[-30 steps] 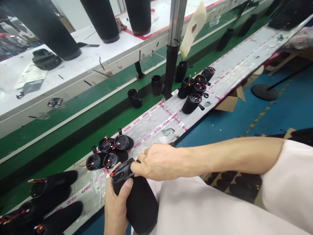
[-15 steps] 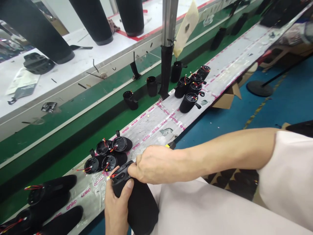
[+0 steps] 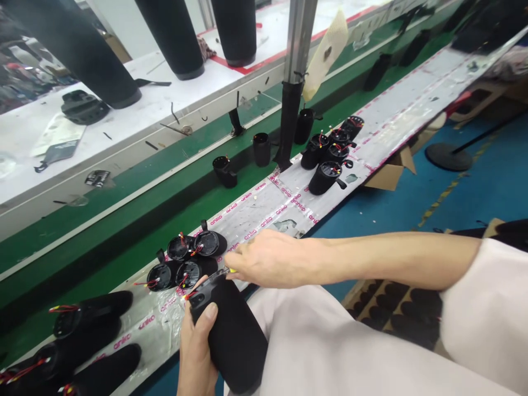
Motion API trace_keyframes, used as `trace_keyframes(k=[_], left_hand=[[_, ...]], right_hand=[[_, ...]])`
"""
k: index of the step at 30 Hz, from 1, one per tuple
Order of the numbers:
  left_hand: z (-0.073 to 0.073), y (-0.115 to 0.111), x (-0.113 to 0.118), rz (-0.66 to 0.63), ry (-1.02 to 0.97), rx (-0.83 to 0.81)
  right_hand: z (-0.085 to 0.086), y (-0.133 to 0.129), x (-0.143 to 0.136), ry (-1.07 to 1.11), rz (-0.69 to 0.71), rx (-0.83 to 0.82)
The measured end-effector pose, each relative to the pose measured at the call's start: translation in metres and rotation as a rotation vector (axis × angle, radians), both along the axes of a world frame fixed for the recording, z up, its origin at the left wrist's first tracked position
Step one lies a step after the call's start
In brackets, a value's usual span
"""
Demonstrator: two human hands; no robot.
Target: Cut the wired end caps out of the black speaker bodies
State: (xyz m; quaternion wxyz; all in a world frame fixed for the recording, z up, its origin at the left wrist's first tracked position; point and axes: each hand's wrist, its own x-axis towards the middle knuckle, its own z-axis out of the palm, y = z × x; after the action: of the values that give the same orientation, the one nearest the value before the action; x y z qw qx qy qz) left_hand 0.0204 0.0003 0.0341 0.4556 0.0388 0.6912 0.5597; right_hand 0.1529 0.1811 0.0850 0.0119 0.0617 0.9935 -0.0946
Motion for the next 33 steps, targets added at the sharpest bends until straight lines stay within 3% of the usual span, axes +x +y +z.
trace_keyframes(k=[5,14,17,22,25,29,33], left_hand=[[-0.003,0.003,-0.003,-0.027,0.005,0.024],[-0.012,0.003,-0.007,-0.034,0.045,0.016],[-0.015,0.002,-0.007,0.051,-0.066,0.117],[-0.028,-0.003,-0.009,0.248,-0.612,0.366],[-0.03,-0.005,-0.009,0.242,-0.807,0.374],[-0.03,-0.006,-0.007,0.232,-0.836,0.375],[-0.033,-0.005,-0.003,0.255,-0.751,0.379]], right_hand=[[-0.013,0.0,0.003,0.057,0.066,0.108],[-0.008,0.002,0.002,0.048,0.124,0.184],[-0.005,0.004,0.0,0.022,0.02,0.041],[-0.001,0.008,-0.001,-0.025,-0.237,-0.575],[-0.003,0.004,-0.002,0.001,-0.263,-0.823],[-0.007,-0.005,-0.002,-0.024,-0.24,-0.874],[-0.008,-0.011,0.002,0.092,-0.257,-0.673]])
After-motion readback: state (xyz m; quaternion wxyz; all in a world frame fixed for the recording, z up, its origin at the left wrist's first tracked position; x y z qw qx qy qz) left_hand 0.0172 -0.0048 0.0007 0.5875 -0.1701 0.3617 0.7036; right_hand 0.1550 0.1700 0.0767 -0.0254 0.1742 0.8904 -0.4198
